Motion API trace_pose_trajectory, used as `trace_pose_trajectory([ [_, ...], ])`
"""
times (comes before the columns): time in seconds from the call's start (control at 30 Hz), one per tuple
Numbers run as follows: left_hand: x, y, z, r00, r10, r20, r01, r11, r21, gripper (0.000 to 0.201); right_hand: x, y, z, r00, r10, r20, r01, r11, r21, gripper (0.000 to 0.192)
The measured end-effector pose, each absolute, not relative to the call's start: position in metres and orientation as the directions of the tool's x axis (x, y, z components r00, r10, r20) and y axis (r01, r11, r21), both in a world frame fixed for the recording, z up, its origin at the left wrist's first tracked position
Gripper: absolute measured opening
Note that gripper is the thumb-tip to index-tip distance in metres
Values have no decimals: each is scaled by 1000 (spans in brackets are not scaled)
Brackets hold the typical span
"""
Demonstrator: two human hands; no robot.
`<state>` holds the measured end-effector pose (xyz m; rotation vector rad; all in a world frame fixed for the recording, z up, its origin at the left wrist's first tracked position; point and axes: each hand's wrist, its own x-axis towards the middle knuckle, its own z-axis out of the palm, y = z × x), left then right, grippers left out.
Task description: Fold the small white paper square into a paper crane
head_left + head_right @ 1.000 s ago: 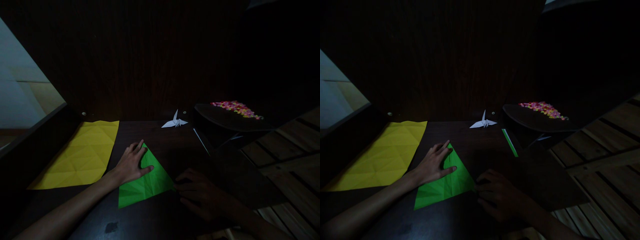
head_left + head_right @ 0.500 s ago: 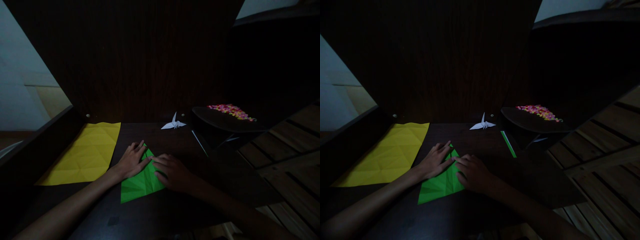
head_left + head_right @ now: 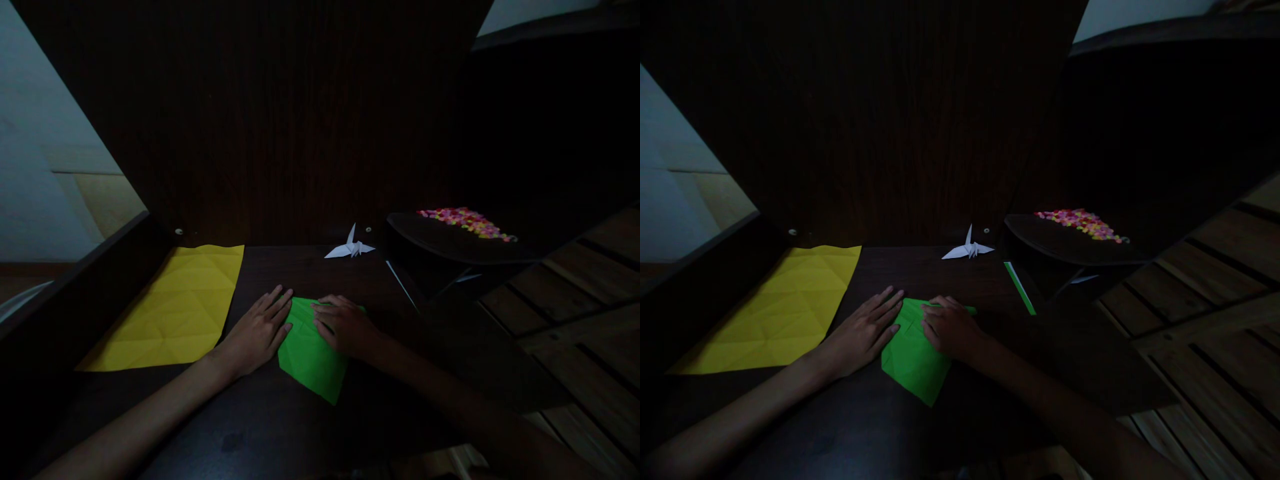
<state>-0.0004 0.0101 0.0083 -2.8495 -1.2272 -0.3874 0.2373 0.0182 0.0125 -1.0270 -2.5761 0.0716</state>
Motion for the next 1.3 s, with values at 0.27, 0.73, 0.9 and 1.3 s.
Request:
trace_pose_trajectory([
  [0.27, -6, 4, 0, 694, 668, 269, 670, -736, 97, 47, 232, 24, 3, -678, 672, 297, 659, 735, -158, 25],
  [0.73, -6, -9, 22, 658, 707, 261, 691, -704, 165, 35, 224, 56, 6, -807, 489, 331, 384, 860, -336, 36],
  [0.9, -10, -7, 23, 662, 711, 236, 653, -702, 283, 28, 215, 71, 11, -859, 455, 234, 286, 806, -518, 33],
  [1.3, -14, -2, 13, 652, 706, 277, 597, -703, 386, 27, 201, 91, 4, -837, 445, 319, 197, 788, -584, 16],
])
